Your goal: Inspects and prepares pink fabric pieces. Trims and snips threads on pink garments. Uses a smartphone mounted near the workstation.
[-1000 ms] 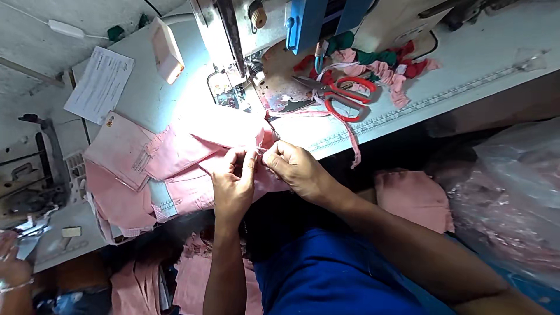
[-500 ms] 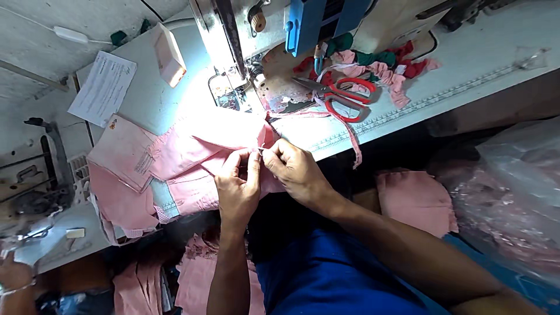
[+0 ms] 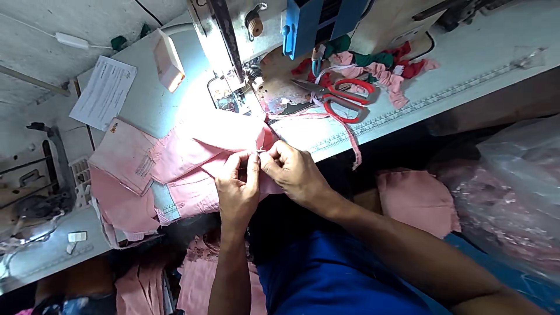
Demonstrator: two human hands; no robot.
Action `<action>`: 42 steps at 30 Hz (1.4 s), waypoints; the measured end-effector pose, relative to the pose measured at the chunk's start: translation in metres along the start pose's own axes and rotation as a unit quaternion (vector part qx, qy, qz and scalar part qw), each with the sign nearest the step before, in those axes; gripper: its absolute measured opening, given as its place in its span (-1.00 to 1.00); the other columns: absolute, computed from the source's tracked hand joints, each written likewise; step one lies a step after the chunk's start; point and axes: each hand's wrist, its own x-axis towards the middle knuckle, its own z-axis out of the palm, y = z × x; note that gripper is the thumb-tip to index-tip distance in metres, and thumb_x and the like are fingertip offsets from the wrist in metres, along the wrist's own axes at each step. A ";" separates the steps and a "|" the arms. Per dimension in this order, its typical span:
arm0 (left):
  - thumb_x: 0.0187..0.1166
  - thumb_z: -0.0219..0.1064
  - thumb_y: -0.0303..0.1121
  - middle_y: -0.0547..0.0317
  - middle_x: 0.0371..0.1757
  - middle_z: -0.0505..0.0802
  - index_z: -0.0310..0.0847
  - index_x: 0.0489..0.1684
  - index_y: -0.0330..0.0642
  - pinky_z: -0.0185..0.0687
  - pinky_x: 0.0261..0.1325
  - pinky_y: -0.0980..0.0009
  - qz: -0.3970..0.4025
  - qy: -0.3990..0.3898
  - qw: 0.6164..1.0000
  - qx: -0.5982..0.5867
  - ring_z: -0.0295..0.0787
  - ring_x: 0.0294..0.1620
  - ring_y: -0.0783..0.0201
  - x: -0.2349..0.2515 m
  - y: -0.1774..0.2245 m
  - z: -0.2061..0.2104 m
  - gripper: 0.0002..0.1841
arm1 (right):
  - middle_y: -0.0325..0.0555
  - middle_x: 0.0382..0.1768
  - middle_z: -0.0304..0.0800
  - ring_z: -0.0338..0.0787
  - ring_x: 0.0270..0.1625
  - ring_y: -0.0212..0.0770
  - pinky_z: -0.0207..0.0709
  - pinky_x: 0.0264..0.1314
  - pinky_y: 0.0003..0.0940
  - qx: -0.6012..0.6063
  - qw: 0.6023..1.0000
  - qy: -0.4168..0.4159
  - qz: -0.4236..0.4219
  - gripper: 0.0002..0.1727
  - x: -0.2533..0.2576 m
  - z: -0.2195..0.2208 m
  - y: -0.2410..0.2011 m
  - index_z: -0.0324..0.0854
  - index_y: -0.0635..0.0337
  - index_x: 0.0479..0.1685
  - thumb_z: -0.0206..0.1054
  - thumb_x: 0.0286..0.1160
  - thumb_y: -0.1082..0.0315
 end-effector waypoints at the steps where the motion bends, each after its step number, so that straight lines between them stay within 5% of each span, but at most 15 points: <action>1: 0.72 0.28 -0.32 0.34 -0.29 0.84 0.77 -0.07 -0.14 0.77 -0.30 0.52 0.001 0.000 1.000 0.004 0.78 -0.37 0.49 0.000 0.000 0.000 -0.84 | -0.36 -0.69 0.48 0.46 -0.68 -0.45 0.31 -0.64 -0.48 0.023 1.000 -0.010 0.007 -0.77 0.001 0.000 0.001 0.55 0.02 -0.37 0.31 0.65 0.16; 6: 0.72 0.29 -0.37 0.27 -0.35 0.84 0.76 -0.10 -0.19 0.76 -0.36 0.48 0.010 -0.015 0.999 -0.050 0.78 -0.41 0.42 0.002 -0.003 -0.003 -0.86 | -0.28 -0.70 0.39 0.27 -0.77 -0.48 0.17 -0.73 -0.63 0.364 0.903 -0.158 0.166 -0.63 0.007 -0.005 0.005 0.55 0.14 -0.31 0.06 0.86 0.14; 18: 0.71 0.31 -0.34 0.34 -0.34 0.84 0.77 -0.09 -0.14 0.75 -0.33 0.52 0.005 -0.004 1.000 -0.010 0.78 -0.40 0.49 0.002 0.000 -0.001 -0.87 | -0.28 -0.70 0.51 0.50 -0.67 -0.39 0.35 -0.61 -0.45 0.110 0.989 -0.070 0.066 -0.67 0.006 -0.004 0.005 0.52 0.06 -0.45 0.25 0.73 0.13; 21: 0.71 0.30 -0.33 0.33 -0.33 0.84 0.76 -0.08 -0.15 0.76 -0.33 0.51 0.008 -0.009 1.000 -0.008 0.78 -0.41 0.48 0.002 0.000 -0.002 -0.86 | -0.25 -0.72 0.43 0.40 -0.71 -0.39 0.25 -0.64 -0.49 0.193 0.973 -0.090 0.086 -0.66 0.008 -0.002 0.007 0.49 0.10 -0.46 0.21 0.76 0.18; 26: 0.72 0.30 -0.36 0.29 -0.39 0.81 0.75 -0.14 -0.17 0.73 -0.41 0.51 0.002 -0.025 0.998 -0.055 0.75 -0.47 0.44 0.004 -0.002 -0.005 -0.87 | -0.35 -0.74 0.32 0.25 -0.77 -0.53 0.18 -0.72 -0.66 0.403 0.880 -0.190 0.166 -0.62 0.009 -0.008 0.008 0.57 0.11 -0.33 0.03 0.86 0.15; 35: 0.72 0.30 -0.34 0.31 -0.40 0.82 0.76 -0.16 -0.15 0.74 -0.42 0.48 0.007 -0.018 0.999 -0.035 0.76 -0.47 0.44 0.004 -0.002 -0.003 -0.86 | -0.26 -0.74 0.38 0.30 -0.74 -0.44 0.15 -0.67 -0.57 0.288 0.939 -0.140 0.128 -0.64 0.010 -0.004 0.011 0.47 0.12 -0.47 0.19 0.78 0.17; 42: 0.68 0.30 -0.39 0.28 -0.37 0.83 0.76 -0.16 -0.18 0.79 -0.33 0.45 0.011 -0.018 0.999 -0.048 0.79 -0.41 0.41 0.003 -0.006 -0.004 -0.87 | -0.32 -0.69 0.42 0.37 -0.68 -0.48 0.24 -0.62 -0.59 0.319 0.928 -0.148 0.125 -0.67 0.010 -0.003 0.009 0.50 0.13 -0.40 0.12 0.80 0.21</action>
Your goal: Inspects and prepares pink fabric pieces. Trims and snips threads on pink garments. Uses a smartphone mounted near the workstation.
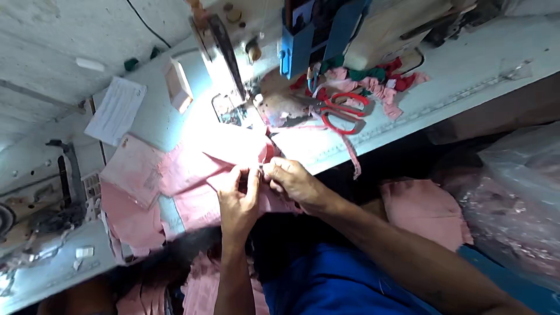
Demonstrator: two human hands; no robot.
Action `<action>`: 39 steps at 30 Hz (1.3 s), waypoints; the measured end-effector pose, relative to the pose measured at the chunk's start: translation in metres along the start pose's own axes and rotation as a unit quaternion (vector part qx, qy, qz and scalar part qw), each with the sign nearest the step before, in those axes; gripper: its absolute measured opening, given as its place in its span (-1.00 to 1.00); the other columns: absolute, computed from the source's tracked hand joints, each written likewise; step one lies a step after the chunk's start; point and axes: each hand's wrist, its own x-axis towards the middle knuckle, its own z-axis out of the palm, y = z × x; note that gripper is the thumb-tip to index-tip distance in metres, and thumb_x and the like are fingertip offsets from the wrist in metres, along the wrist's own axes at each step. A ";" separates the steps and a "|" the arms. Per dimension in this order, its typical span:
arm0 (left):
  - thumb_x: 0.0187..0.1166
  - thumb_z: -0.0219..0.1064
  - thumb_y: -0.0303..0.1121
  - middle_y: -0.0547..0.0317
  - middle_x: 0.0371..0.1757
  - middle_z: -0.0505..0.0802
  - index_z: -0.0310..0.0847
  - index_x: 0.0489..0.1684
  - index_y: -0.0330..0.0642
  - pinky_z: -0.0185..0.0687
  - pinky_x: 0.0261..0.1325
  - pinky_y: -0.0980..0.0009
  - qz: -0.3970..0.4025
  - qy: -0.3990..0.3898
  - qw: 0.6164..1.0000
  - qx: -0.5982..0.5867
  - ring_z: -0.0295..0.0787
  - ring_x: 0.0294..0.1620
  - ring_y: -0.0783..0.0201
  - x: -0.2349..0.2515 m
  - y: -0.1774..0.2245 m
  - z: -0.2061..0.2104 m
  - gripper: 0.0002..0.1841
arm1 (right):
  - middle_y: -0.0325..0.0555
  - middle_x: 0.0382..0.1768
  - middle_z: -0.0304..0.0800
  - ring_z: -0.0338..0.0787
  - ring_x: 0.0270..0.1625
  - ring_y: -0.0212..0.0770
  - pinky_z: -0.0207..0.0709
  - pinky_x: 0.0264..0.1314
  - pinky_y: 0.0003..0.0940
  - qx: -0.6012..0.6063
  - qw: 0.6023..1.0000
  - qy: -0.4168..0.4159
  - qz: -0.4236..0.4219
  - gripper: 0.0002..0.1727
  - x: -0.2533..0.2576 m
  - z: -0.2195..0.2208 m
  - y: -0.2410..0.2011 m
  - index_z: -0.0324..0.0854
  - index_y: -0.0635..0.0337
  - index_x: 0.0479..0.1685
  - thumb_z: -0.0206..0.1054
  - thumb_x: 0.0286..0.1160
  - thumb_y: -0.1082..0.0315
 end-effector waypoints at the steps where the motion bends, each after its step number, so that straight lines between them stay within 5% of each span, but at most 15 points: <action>1: 0.66 0.31 -0.41 0.25 -0.36 0.85 0.77 -0.16 -0.23 0.81 -0.28 0.45 0.007 0.001 1.000 -0.011 0.81 -0.38 0.40 0.001 -0.001 0.000 -0.87 | -0.37 -0.67 0.43 0.39 -0.66 -0.50 0.27 -0.60 -0.60 -0.018 1.000 0.003 -0.013 -0.69 0.000 -0.001 -0.002 0.52 0.11 -0.38 0.12 0.79 0.21; 5: 0.63 0.31 -0.41 0.26 -0.34 0.86 0.77 -0.16 -0.29 0.81 -0.27 0.53 0.013 0.023 1.000 -0.014 0.82 -0.36 0.46 0.003 -0.002 0.001 -0.85 | -0.36 -0.42 0.64 0.58 -0.41 -0.49 0.48 -0.33 -0.47 -0.249 0.950 0.117 -0.148 -0.62 0.000 -0.005 -0.007 0.69 0.05 -0.11 0.40 0.49 -0.09; 8: 0.63 0.31 -0.38 0.28 -0.33 0.87 0.77 -0.15 -0.25 0.83 -0.26 0.52 0.014 0.024 1.000 0.004 0.83 -0.36 0.46 0.004 0.000 0.000 -0.85 | -0.17 -0.02 0.86 0.82 0.00 -0.31 0.70 0.02 -0.26 -0.368 0.890 0.121 -0.240 -0.61 0.007 -0.007 -0.009 0.81 0.05 0.08 0.34 0.59 -0.04; 13: 0.57 0.29 -0.39 0.31 -0.37 0.83 0.75 -0.25 -0.22 0.79 -0.27 0.56 0.025 0.027 0.999 0.036 0.80 -0.36 0.51 0.001 -0.005 -0.001 -0.86 | -0.10 -0.21 0.80 0.78 -0.12 -0.20 0.63 -0.08 -0.15 -0.383 0.899 0.040 -0.211 -0.68 0.017 -0.011 -0.013 0.76 0.14 -0.11 0.33 0.57 0.06; 17: 0.54 0.29 -0.34 0.32 -0.37 0.81 0.74 -0.25 -0.23 0.75 -0.32 0.60 0.031 0.086 0.993 0.080 0.76 -0.40 0.57 -0.007 -0.007 0.014 -0.84 | -0.06 -0.29 0.80 0.79 -0.18 -0.17 0.63 -0.09 -0.15 -0.334 0.916 0.139 -0.174 -0.68 0.021 0.004 -0.001 0.74 0.20 -0.16 0.31 0.52 0.10; 22: 0.62 0.27 -0.21 0.35 -0.43 0.83 0.76 -0.21 -0.18 0.78 -0.36 0.51 -0.043 0.028 0.997 0.050 0.80 -0.44 0.49 0.002 -0.006 -0.002 -0.76 | -0.09 -0.31 0.78 0.78 -0.23 -0.19 0.64 -0.18 -0.16 -0.351 0.897 0.158 -0.216 -0.63 0.016 0.004 0.006 0.73 0.17 -0.19 0.32 0.53 0.01; 36: 0.58 0.31 -0.30 0.38 -0.45 0.85 0.81 -0.30 -0.13 0.76 -0.35 0.58 -0.011 0.010 0.998 0.068 0.80 -0.43 0.55 0.005 -0.006 -0.007 -0.83 | -0.17 -0.27 0.81 0.82 -0.28 -0.19 0.64 -0.39 -0.14 -0.488 0.814 0.145 -0.279 -0.74 0.009 0.002 0.005 0.77 0.08 -0.20 0.42 0.39 0.09; 39: 0.63 0.29 -0.32 0.36 -0.38 0.85 0.80 -0.25 -0.17 0.78 -0.25 0.63 0.038 -0.003 0.996 0.080 0.81 -0.35 0.58 0.004 -0.006 -0.008 -0.82 | -0.15 -0.30 0.81 0.81 -0.23 -0.17 0.62 -0.26 -0.08 -0.434 0.867 0.117 -0.215 -0.70 0.009 0.000 -0.003 0.77 0.10 -0.20 0.38 0.43 0.05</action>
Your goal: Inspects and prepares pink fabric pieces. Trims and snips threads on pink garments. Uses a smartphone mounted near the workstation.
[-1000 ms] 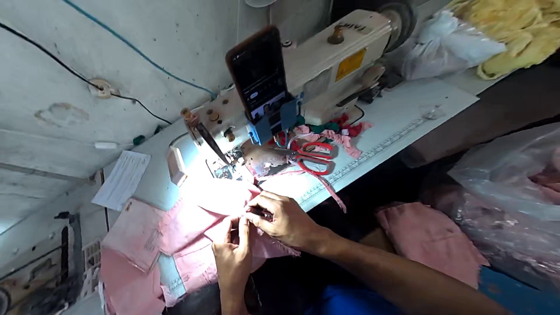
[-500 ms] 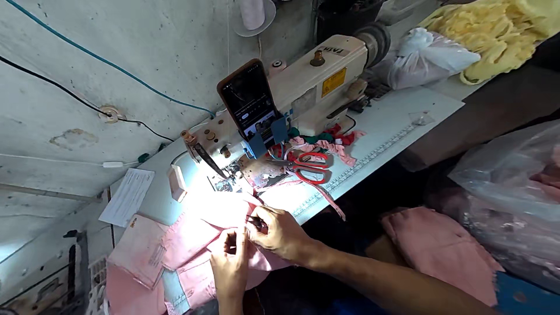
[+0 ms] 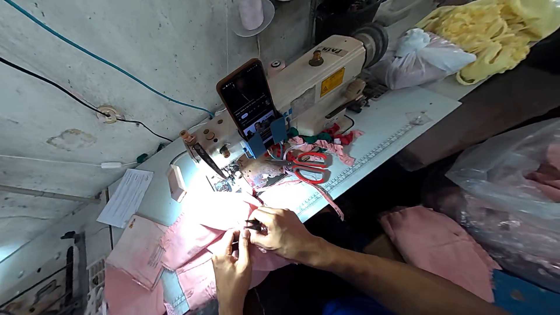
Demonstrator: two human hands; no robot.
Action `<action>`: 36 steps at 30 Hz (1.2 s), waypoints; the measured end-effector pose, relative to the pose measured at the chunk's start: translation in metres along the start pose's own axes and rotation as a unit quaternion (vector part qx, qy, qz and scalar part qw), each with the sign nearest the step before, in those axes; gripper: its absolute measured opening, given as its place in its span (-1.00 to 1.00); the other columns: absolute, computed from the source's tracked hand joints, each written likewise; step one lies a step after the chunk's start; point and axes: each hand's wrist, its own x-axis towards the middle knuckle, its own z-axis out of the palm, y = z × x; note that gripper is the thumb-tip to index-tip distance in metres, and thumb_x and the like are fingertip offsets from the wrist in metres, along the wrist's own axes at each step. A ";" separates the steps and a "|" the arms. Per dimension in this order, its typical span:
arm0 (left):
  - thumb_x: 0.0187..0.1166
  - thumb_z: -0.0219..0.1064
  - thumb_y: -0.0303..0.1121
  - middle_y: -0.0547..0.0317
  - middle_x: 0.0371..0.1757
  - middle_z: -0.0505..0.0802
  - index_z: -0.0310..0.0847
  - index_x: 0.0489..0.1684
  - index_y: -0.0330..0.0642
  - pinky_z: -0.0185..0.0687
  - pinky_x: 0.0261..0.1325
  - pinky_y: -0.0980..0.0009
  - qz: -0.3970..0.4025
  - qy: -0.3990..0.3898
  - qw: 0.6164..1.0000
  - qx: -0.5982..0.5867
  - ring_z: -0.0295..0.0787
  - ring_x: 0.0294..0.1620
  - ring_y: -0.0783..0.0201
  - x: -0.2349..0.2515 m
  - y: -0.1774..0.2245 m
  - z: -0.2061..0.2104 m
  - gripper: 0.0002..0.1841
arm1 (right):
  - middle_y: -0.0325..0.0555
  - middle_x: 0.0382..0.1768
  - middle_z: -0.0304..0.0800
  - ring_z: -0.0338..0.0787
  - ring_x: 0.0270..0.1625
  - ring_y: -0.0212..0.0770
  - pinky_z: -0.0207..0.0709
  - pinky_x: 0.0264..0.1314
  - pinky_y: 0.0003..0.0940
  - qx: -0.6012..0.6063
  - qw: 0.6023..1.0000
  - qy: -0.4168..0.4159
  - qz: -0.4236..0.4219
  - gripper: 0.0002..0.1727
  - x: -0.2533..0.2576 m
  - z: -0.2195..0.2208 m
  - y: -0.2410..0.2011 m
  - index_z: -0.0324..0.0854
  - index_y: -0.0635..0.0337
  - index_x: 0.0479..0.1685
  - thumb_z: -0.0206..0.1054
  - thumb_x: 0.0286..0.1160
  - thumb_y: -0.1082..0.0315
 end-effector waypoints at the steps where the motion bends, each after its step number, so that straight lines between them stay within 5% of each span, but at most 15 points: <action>1: 0.64 0.29 -0.32 0.35 -0.36 0.86 0.80 -0.23 -0.19 0.79 -0.22 0.62 0.012 0.003 1.000 0.004 0.81 -0.34 0.58 0.000 0.000 0.001 -0.82 | -0.14 -0.33 0.79 0.79 -0.23 -0.19 0.61 -0.21 -0.10 0.051 0.998 -0.013 0.041 -0.69 0.002 0.000 -0.001 0.76 0.12 -0.21 0.35 0.46 0.05; 4: 0.65 0.30 -0.34 0.34 -0.36 0.87 0.81 -0.22 -0.20 0.79 -0.25 0.61 0.002 0.008 1.000 -0.016 0.82 -0.36 0.56 0.001 0.000 0.004 -0.82 | -0.13 -0.33 0.77 0.76 -0.22 -0.22 0.59 -0.15 -0.17 0.116 0.986 -0.009 0.118 -0.66 0.003 0.005 -0.003 0.74 0.13 -0.17 0.28 0.53 0.02; 7: 0.63 0.32 -0.32 0.33 -0.39 0.87 0.82 -0.25 -0.19 0.80 -0.29 0.57 -0.015 0.008 0.999 -0.037 0.82 -0.38 0.52 0.006 -0.001 0.002 -0.82 | -0.08 -0.08 0.81 0.81 -0.11 -0.21 0.69 -0.10 -0.18 0.109 0.988 0.069 0.083 -0.53 -0.008 0.003 -0.011 0.67 0.18 0.14 0.28 0.58 -0.04; 9: 0.62 0.34 -0.30 0.35 -0.42 0.86 0.80 -0.28 -0.18 0.78 -0.32 0.58 -0.023 0.018 0.999 -0.035 0.81 -0.42 0.54 0.009 0.004 0.002 -0.82 | -0.19 -0.16 0.72 0.73 -0.21 -0.36 0.65 -0.20 -0.31 0.187 0.979 0.044 0.071 -0.54 -0.015 -0.013 -0.021 0.55 0.16 0.23 0.08 0.74 -0.04; 13: 0.63 0.36 -0.36 0.37 -0.45 0.85 0.78 -0.28 -0.16 0.72 -0.35 0.58 -0.054 0.025 0.996 -0.069 0.77 -0.45 0.54 0.006 0.013 0.001 -0.88 | -0.34 -0.51 0.46 0.39 -0.58 -0.49 0.28 -0.53 -0.57 0.339 0.926 -0.100 0.133 -0.64 -0.025 -0.026 -0.025 0.54 0.05 0.04 -0.17 0.86 0.13; 20: 0.72 0.30 -0.38 0.32 -0.38 0.86 0.80 -0.15 -0.17 0.74 -0.37 0.53 -0.067 0.008 0.995 -0.071 0.78 -0.44 0.47 0.003 0.020 0.000 -0.85 | -0.28 -0.60 0.50 0.33 -0.70 -0.46 0.16 -0.66 -0.60 0.381 0.898 -0.118 0.185 -0.75 -0.020 -0.017 -0.009 0.54 0.06 -0.14 0.05 0.85 0.18; 27: 0.70 0.32 -0.32 0.39 -0.30 0.89 0.82 -0.05 -0.13 0.78 -0.31 0.55 -0.040 0.031 0.999 -0.006 0.81 -0.37 0.56 -0.001 0.019 0.007 -0.84 | -0.40 -0.61 0.61 0.54 -0.64 -0.50 0.43 -0.60 -0.54 0.178 0.975 -0.014 0.130 -0.86 -0.023 -0.013 -0.017 0.62 -0.01 -0.17 0.33 0.63 0.15; 36: 0.70 0.31 -0.34 0.38 -0.27 0.89 0.83 -0.07 -0.13 0.77 -0.31 0.58 -0.027 0.057 0.998 0.014 0.79 -0.36 0.58 -0.005 0.021 0.013 -0.84 | -0.40 -0.62 0.58 0.52 -0.65 -0.53 0.38 -0.63 -0.56 0.128 0.984 0.043 0.115 -0.84 -0.025 -0.004 -0.020 0.58 0.00 -0.25 0.36 0.60 0.16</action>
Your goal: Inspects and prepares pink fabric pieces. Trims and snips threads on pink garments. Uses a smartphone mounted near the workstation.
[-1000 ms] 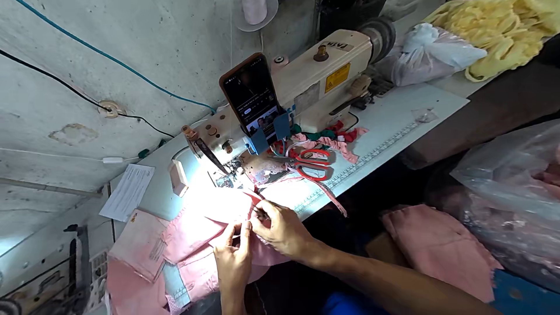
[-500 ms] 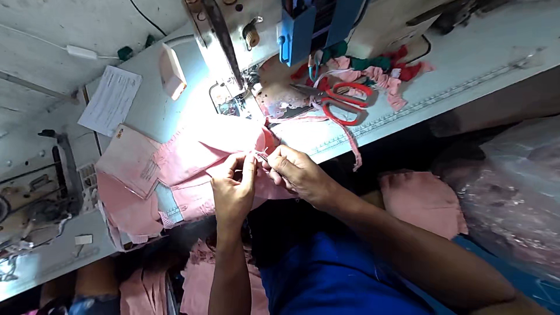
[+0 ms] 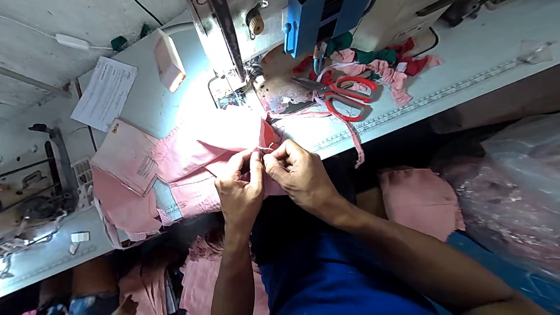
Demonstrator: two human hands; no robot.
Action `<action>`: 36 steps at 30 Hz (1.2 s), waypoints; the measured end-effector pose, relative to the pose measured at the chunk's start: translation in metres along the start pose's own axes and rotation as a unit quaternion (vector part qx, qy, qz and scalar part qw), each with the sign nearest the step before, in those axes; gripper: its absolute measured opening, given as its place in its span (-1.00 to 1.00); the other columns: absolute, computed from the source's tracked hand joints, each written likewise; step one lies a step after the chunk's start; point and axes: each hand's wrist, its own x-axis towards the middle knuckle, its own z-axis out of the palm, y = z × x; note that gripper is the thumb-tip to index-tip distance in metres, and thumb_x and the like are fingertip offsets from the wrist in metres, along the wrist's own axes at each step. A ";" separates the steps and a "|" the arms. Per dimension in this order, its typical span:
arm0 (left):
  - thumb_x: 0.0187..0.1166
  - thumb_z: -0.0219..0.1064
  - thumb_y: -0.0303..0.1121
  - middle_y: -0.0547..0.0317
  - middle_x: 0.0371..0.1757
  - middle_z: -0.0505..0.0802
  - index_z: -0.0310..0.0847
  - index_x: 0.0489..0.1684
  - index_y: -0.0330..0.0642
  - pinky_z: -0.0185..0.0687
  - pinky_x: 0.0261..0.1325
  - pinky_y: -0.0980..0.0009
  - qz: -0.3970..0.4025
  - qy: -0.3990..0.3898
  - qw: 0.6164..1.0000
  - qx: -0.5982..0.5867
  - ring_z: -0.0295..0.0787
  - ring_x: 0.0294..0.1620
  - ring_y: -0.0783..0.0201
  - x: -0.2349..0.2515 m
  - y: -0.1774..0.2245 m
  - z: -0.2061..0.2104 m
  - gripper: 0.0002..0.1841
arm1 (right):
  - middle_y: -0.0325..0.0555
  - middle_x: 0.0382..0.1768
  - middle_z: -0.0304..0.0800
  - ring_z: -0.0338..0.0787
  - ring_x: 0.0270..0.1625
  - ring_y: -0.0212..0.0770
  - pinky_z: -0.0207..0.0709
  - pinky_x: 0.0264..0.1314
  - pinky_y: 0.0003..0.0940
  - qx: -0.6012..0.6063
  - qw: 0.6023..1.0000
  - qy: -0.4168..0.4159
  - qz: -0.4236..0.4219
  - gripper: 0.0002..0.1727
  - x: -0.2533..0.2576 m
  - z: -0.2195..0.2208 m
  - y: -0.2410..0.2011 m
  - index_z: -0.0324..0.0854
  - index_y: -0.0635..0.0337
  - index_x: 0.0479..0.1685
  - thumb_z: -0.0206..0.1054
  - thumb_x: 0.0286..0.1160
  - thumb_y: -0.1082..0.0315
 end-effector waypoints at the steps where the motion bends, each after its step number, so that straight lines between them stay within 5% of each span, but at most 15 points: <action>1: 0.70 0.31 -0.35 0.38 -0.27 0.89 0.82 -0.08 -0.14 0.76 -0.30 0.58 0.002 0.003 1.000 -0.001 0.79 -0.36 0.58 0.000 0.000 0.000 -0.84 | -0.39 -0.61 0.59 0.53 -0.64 -0.53 0.39 -0.62 -0.56 0.001 1.000 0.004 -0.001 -0.84 -0.001 0.000 0.000 0.58 0.01 -0.25 0.36 0.59 0.17; 17: 0.72 0.26 -0.34 0.40 -0.30 0.85 0.80 -0.11 -0.12 0.71 -0.31 0.58 0.005 -0.012 1.000 0.006 0.75 -0.37 0.60 -0.001 -0.001 0.001 -0.83 | -0.36 -0.58 0.62 0.58 -0.60 -0.50 0.44 -0.60 -0.54 -0.012 0.998 0.028 -0.046 -0.84 0.003 0.003 0.006 0.56 0.04 -0.25 0.40 0.55 0.20; 20: 0.73 0.26 -0.36 0.37 -0.35 0.84 0.79 -0.13 -0.15 0.73 -0.36 0.56 0.003 -0.018 0.999 -0.030 0.76 -0.41 0.55 0.000 -0.003 0.000 -0.84 | -0.26 -0.64 0.59 0.49 -0.70 -0.44 0.34 -0.67 -0.56 0.179 0.981 -0.063 0.052 -0.79 0.009 0.000 0.008 0.54 0.12 -0.31 0.30 0.71 0.24; 24: 0.74 0.26 -0.36 0.33 -0.40 0.82 0.77 -0.16 -0.16 0.73 -0.44 0.52 -0.008 -0.029 0.998 -0.059 0.76 -0.47 0.48 0.002 -0.005 -0.001 -0.84 | -0.28 -0.68 0.45 0.25 -0.77 -0.52 0.16 -0.74 -0.68 0.392 0.882 -0.166 0.204 -0.66 0.015 -0.008 0.005 0.58 0.15 -0.31 0.12 0.84 0.16; 32: 0.71 0.26 -0.34 0.39 -0.41 0.80 0.77 -0.17 -0.11 0.67 -0.42 0.57 0.005 -0.028 1.000 -0.014 0.71 -0.47 0.56 0.002 -0.004 0.000 -0.84 | -0.23 -0.69 0.60 0.49 -0.74 -0.41 0.33 -0.70 -0.54 0.170 0.976 -0.082 0.110 -0.73 0.013 -0.004 0.005 0.55 0.12 -0.34 0.32 0.71 0.16; 34: 0.71 0.25 -0.36 0.38 -0.40 0.80 0.77 -0.17 -0.14 0.68 -0.42 0.57 0.008 -0.023 0.999 -0.029 0.72 -0.46 0.55 0.002 -0.005 -0.001 -0.84 | -0.25 -0.69 0.49 0.34 -0.76 -0.45 0.20 -0.72 -0.60 0.289 0.935 -0.126 0.163 -0.72 0.016 -0.007 0.004 0.55 0.12 -0.31 0.20 0.79 0.18; 36: 0.71 0.24 -0.42 0.32 -0.42 0.79 0.72 -0.18 -0.19 0.70 -0.45 0.53 0.008 -0.028 0.996 -0.084 0.73 -0.48 0.48 0.003 -0.006 -0.002 -0.86 | -0.37 -0.70 0.35 0.19 -0.80 -0.57 0.12 -0.80 -0.72 0.453 0.834 -0.192 0.251 -0.64 0.019 -0.009 0.003 0.57 0.05 -0.27 0.05 0.84 0.07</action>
